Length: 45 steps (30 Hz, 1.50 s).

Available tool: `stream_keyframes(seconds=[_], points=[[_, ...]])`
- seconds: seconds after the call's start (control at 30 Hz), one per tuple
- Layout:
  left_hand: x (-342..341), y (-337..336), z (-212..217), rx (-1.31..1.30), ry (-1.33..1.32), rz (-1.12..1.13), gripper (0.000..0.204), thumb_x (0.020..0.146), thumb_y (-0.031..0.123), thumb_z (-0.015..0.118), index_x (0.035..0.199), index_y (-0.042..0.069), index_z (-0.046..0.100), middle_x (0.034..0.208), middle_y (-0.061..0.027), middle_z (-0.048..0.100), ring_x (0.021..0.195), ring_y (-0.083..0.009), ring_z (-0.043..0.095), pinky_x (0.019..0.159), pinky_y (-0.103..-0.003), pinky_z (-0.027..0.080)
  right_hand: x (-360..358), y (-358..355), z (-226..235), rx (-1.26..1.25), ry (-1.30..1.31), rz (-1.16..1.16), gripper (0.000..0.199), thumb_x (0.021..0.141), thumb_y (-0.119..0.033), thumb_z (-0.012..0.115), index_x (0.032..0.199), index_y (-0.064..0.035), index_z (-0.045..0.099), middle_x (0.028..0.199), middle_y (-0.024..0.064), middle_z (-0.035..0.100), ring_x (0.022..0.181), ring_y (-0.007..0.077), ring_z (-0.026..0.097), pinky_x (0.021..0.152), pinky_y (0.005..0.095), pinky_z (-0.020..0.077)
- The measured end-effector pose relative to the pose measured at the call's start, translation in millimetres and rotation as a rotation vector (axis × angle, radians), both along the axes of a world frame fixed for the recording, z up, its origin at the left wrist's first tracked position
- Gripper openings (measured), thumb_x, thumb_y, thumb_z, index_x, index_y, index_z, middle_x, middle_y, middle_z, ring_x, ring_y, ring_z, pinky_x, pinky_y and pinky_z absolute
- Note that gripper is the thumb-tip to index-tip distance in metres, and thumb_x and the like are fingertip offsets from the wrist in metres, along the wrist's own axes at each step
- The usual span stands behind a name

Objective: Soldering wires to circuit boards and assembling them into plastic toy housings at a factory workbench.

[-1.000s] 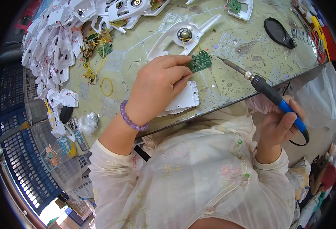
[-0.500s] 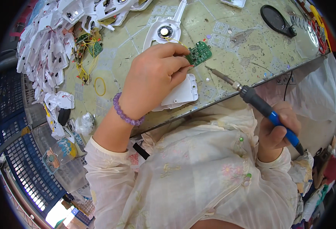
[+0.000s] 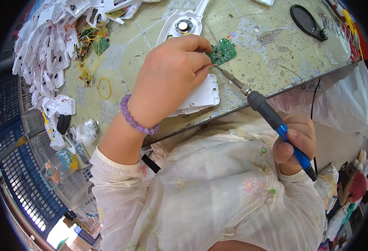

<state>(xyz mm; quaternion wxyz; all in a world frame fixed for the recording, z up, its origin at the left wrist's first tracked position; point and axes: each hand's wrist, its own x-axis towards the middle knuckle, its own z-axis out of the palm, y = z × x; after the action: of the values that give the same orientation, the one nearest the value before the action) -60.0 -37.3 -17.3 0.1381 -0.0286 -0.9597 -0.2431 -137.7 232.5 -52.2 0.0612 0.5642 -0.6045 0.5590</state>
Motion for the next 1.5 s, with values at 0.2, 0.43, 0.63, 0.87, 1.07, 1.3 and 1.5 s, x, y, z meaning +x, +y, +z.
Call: stream_keyframes(seconds=[0.2, 0.43, 0.63, 0.87, 1.07, 1.3, 1.5], points=[[-1, 1, 0, -0.024, 0.015, -0.010, 0.007, 0.072, 0.006, 0.069, 0.075, 0.000, 0.067, 0.091, -0.0059, 0.065, 0.080, -0.0258, 0.062, 0.071, -0.036, 0.051, 1, -5, 0, 0.005, 0.011, -0.015, 0.032, 0.084, -0.016, 0.070, 0.109, -0.0025, 0.054, 0.087, 0.0106, 0.060, 0.070, 0.0263, 0.060, 0.058, 0.0354, 0.0506], [0, 0, 0, -0.053, 0.007, -0.018, 0.007, 0.073, 0.006, 0.067, 0.076, -0.001, 0.067, 0.093, -0.0064, 0.065, 0.081, -0.0257, 0.062, 0.072, -0.036, 0.051, 5, -16, 1, -0.039, 0.099, -0.132, 0.029, 0.094, -0.028, 0.056, 0.101, -0.0002, 0.051, 0.068, 0.0097, 0.055, 0.054, 0.0216, 0.052, 0.047, 0.0311, 0.0441], [-1, 1, 2, -0.062, 0.012, -0.007, 0.009, 0.072, 0.003, 0.070, 0.080, 0.000, 0.069, 0.091, -0.0059, 0.066, 0.076, -0.0240, 0.064, 0.068, -0.032, 0.052, 5, -17, 0, -0.062, 0.102, -0.136, 0.028, 0.094, -0.027, 0.056, 0.101, 0.0000, 0.052, 0.067, 0.0096, 0.054, 0.054, 0.0213, 0.052, 0.047, 0.0311, 0.0442], [-1, 2, 0, -0.048, 0.006, -0.005, 0.008, 0.074, 0.007, 0.066, 0.075, -0.001, 0.067, 0.092, -0.0060, 0.065, 0.079, -0.0255, 0.062, 0.071, -0.036, 0.051, 7, -15, 0, -0.030, 0.071, -0.140, 0.027, 0.094, -0.026, 0.057, 0.101, 0.0000, 0.052, 0.067, 0.0091, 0.054, 0.055, 0.0207, 0.051, 0.048, 0.0303, 0.0430], [-2, 3, 1, -0.057, -0.004, -0.001, 0.008, 0.074, 0.007, 0.065, 0.075, -0.001, 0.066, 0.091, -0.0059, 0.064, 0.079, -0.0257, 0.062, 0.071, -0.036, 0.051, 4, -2, 1, 0.052, -0.022, -0.042, 0.030, 0.085, -0.012, 0.068, 0.110, -0.0028, 0.053, 0.084, 0.0093, 0.059, 0.068, 0.0252, 0.058, 0.057, 0.0351, 0.0489], [-2, 1, 3, -0.088, 0.009, -0.005, 0.008, 0.072, 0.005, 0.070, 0.079, 0.001, 0.069, 0.092, -0.0051, 0.066, 0.077, -0.0239, 0.064, 0.069, -0.033, 0.052, 6, 0, -1, 0.027, -0.006, -0.033, 0.030, 0.086, -0.013, 0.067, 0.110, -0.0020, 0.052, 0.084, 0.0096, 0.059, 0.068, 0.0260, 0.058, 0.058, 0.0365, 0.0496], [-2, 2, 1, -0.064, 0.005, -0.009, 0.006, 0.074, 0.006, 0.066, 0.075, 0.000, 0.067, 0.091, -0.0060, 0.064, 0.080, -0.0261, 0.062, 0.071, -0.036, 0.051, 8, -3, -2, -0.024, 0.087, -0.176, 0.027, 0.096, -0.026, 0.053, 0.104, -0.0010, 0.049, 0.068, 0.0096, 0.055, 0.055, 0.0213, 0.052, 0.049, 0.0317, 0.0441]])
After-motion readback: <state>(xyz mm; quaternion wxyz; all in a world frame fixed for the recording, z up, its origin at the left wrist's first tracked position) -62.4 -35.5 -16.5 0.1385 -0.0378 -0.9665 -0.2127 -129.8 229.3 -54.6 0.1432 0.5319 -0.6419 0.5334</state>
